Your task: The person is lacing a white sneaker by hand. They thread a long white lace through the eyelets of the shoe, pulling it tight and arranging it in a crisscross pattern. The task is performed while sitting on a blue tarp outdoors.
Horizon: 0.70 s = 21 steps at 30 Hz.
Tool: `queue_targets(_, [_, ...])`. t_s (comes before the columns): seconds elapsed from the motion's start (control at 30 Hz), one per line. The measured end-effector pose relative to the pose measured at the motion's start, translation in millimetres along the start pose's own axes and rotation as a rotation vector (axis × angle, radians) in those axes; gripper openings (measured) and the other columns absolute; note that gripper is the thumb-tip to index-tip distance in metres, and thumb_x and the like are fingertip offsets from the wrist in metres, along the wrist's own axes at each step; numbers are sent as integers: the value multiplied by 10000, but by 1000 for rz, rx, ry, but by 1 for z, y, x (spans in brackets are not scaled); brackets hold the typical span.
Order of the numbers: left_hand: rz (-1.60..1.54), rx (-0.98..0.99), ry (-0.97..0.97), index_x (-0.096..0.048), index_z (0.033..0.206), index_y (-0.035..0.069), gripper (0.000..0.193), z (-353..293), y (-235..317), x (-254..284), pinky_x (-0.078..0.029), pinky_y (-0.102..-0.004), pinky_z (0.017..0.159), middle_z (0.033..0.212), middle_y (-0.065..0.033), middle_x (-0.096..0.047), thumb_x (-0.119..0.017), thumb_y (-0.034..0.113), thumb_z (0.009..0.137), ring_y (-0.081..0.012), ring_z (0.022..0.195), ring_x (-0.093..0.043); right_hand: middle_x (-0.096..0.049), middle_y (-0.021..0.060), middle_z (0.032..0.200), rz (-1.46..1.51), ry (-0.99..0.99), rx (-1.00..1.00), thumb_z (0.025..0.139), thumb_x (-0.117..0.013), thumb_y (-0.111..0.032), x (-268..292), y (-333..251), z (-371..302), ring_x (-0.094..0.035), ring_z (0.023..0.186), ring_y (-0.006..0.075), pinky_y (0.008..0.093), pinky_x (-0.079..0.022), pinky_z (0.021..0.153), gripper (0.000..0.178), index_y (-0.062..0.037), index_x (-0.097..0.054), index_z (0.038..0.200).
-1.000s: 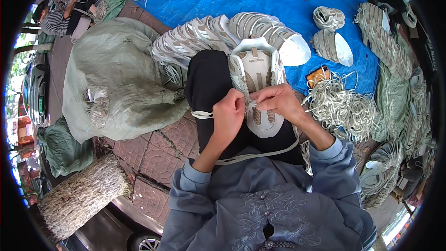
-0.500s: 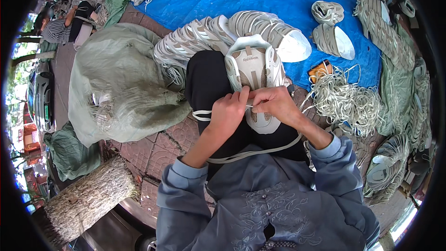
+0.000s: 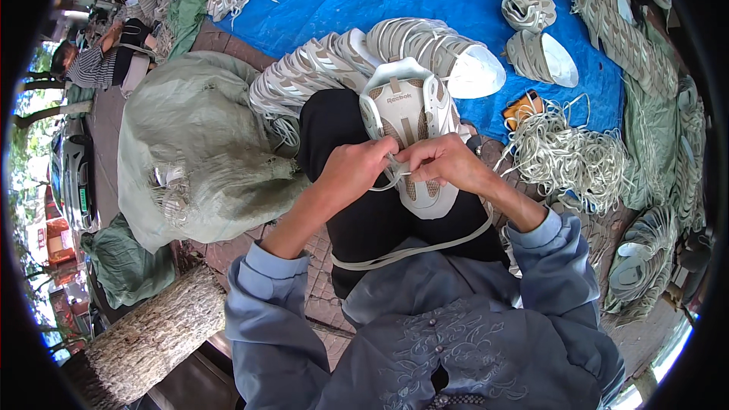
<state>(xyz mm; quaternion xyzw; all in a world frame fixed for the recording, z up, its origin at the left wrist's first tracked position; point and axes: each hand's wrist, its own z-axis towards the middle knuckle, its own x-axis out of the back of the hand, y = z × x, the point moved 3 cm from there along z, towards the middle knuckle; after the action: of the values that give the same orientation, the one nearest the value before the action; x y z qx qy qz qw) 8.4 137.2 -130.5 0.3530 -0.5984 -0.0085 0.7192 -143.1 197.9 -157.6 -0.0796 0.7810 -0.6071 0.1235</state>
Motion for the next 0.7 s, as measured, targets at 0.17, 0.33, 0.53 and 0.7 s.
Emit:
queue_targets(0.17, [564,-49,-166,-508,791,74,221,16,8,6,-461,-323,496,601,-57,-565,-655,200,685,-211,571,-590,-634,80,740,-41,29,-33,678,-595,-30,2,0,3,-465,415,60,221,-366,393,44,11,-602,693])
queue_targets(0.33, [451,-190,-181,-518,730,91,187,15,-1,10,-436,-301,477,565,-32,-548,-643,204,649,-186,538,-572,-600,48,693,-51,53,-106,719,-595,-11,2,-3,8,-463,426,46,200,-365,388,55,13,-607,767])
queue_targets(0.53, [577,-301,29,-526,699,110,164,-2,-5,0,-401,-276,515,558,5,-475,-638,226,668,-138,548,-499,-569,70,616,-171,170,40,686,-630,-60,3,-6,23,-513,455,138,266,-413,450,83,7,-598,725])
queue_targets(0.7, [628,-346,164,-528,679,111,148,-9,-4,-5,-365,-270,510,547,22,-424,-622,224,672,-123,551,-446,-580,165,671,-880,16,302,614,-662,-118,-3,-13,38,-574,619,320,366,-455,599,169,12,-602,704])
